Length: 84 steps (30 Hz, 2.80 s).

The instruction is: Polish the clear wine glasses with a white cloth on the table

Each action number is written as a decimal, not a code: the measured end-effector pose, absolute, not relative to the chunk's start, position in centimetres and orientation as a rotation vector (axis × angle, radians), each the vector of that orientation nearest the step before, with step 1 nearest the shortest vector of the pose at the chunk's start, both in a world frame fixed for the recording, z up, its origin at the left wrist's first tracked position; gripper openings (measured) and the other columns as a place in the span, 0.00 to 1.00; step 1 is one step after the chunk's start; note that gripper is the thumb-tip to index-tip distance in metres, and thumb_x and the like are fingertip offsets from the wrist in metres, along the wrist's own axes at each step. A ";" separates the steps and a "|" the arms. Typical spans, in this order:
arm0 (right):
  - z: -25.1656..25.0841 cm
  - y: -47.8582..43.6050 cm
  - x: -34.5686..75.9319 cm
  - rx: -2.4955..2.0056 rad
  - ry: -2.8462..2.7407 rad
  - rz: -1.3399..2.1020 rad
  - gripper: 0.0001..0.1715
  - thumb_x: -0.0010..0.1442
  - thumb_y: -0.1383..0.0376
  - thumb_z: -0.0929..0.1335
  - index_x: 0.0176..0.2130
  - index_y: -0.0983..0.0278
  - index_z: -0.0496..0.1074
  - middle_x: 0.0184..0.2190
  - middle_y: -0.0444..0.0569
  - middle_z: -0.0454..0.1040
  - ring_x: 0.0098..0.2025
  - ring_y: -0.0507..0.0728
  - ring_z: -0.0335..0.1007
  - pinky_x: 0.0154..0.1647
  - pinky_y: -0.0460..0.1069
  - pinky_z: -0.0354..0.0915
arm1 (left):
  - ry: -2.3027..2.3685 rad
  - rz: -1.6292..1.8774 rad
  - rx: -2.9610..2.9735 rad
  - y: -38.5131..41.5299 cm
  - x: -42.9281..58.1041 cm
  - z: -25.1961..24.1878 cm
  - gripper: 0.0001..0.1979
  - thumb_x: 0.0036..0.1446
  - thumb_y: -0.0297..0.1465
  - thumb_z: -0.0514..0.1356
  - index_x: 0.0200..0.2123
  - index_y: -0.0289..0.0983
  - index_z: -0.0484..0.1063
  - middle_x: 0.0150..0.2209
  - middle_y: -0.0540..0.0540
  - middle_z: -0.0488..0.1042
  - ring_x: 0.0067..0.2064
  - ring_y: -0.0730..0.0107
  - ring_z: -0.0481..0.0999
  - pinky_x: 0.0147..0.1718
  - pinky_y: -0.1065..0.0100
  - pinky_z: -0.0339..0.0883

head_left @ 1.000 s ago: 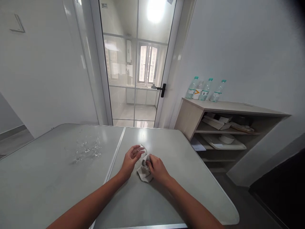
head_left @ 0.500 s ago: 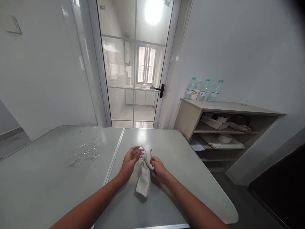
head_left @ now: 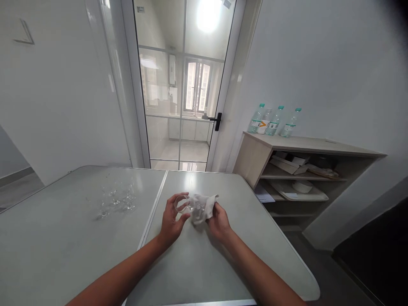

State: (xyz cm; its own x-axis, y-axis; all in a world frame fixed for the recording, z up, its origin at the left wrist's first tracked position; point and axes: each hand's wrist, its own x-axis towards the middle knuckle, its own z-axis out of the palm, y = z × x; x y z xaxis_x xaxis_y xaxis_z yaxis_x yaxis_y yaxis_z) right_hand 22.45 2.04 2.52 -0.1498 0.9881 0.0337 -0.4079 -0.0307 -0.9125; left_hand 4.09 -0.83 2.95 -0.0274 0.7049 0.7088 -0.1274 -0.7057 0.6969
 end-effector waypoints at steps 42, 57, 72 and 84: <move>0.4 2.7 22.8 -0.812 -1.207 1.513 0.18 0.47 0.59 0.77 0.36 0.67 0.78 0.28 0.44 0.76 0.28 0.51 0.64 0.28 0.45 0.58 | 0.328 1.233 2.733 -1.0 3.6 2.4 0.32 0.66 0.28 0.58 0.70 0.38 0.50 0.63 0.29 0.68 0.64 0.48 0.68 0.58 0.44 0.69; 3.3 2.1 24.7 -1.041 -2.010 0.661 0.29 0.46 0.77 0.63 0.45 0.59 0.77 0.42 0.45 0.75 0.41 0.56 0.71 0.44 0.47 0.63 | 1.092 1.599 2.032 0.4 3.6 2.1 0.27 0.63 0.35 0.64 0.62 0.44 0.61 0.55 0.40 0.71 0.52 0.59 0.76 0.48 0.53 0.80; 3.7 -0.8 22.6 -1.206 -2.825 0.157 0.42 0.53 0.70 0.68 0.65 0.49 0.64 0.65 0.48 0.65 0.35 0.57 0.76 0.36 0.49 0.64 | 1.131 1.462 1.939 1.2 3.4 1.8 0.26 0.64 0.37 0.62 0.63 0.44 0.61 0.57 0.39 0.72 0.55 0.59 0.76 0.49 0.52 0.78; 3.1 -0.7 22.2 -1.310 -2.773 0.169 0.43 0.55 0.69 0.67 0.67 0.49 0.60 0.66 0.50 0.64 0.39 0.59 0.79 0.38 0.50 0.66 | 1.206 1.488 1.966 2.1 3.1 0.7 0.29 0.66 0.39 0.60 0.67 0.44 0.57 0.61 0.37 0.69 0.56 0.56 0.75 0.52 0.50 0.74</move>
State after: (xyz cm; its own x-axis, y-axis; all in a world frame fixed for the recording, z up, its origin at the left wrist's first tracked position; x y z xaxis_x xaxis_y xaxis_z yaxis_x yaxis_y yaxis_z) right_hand 22.15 -0.71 3.12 -0.6340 0.7731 0.0163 0.7654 0.6304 -0.1293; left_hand 3.10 2.06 0.67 0.0639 0.8144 0.5767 0.3956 -0.5512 0.7346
